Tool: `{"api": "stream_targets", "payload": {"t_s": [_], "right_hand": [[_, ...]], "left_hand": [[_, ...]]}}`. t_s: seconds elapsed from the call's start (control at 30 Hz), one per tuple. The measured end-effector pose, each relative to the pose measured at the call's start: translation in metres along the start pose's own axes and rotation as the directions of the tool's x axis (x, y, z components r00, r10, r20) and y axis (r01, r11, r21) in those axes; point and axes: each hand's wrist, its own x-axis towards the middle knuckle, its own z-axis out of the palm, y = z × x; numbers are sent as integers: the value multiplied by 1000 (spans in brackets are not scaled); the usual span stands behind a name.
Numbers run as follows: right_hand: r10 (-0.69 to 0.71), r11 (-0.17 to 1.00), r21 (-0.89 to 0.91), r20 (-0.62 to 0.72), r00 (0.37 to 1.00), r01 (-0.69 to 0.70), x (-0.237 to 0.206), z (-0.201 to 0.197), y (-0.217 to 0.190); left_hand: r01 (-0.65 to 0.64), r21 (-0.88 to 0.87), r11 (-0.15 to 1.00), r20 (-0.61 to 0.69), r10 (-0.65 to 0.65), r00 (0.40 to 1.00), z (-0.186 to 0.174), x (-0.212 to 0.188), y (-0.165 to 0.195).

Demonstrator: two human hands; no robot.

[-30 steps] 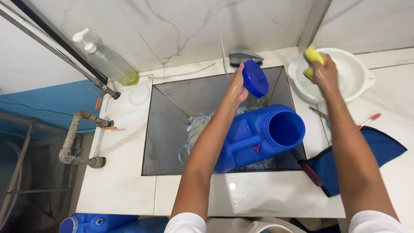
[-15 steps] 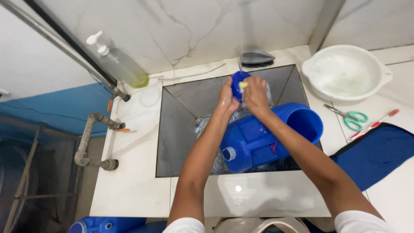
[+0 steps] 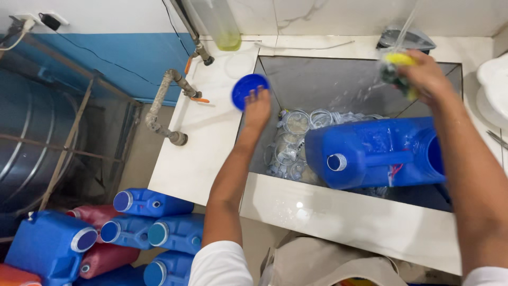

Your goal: The person cleans a blue plastic water jug in a sink using a sponge, rinses it, and removes a label with scissors. They then apply a new label to the lid using a heat gun, wipe the jug with a cloth, fill it with water, and place it with other jugs on the floor.

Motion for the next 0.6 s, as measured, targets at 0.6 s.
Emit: {"api": "stream_targets", "payload": {"t_s": [0.6], "right_hand": [[-423,355,-926,-39,905,126,-170,-8,36]], "left_hand": [[-470,-650,597,135,699,702,-78,-39,265]]}}
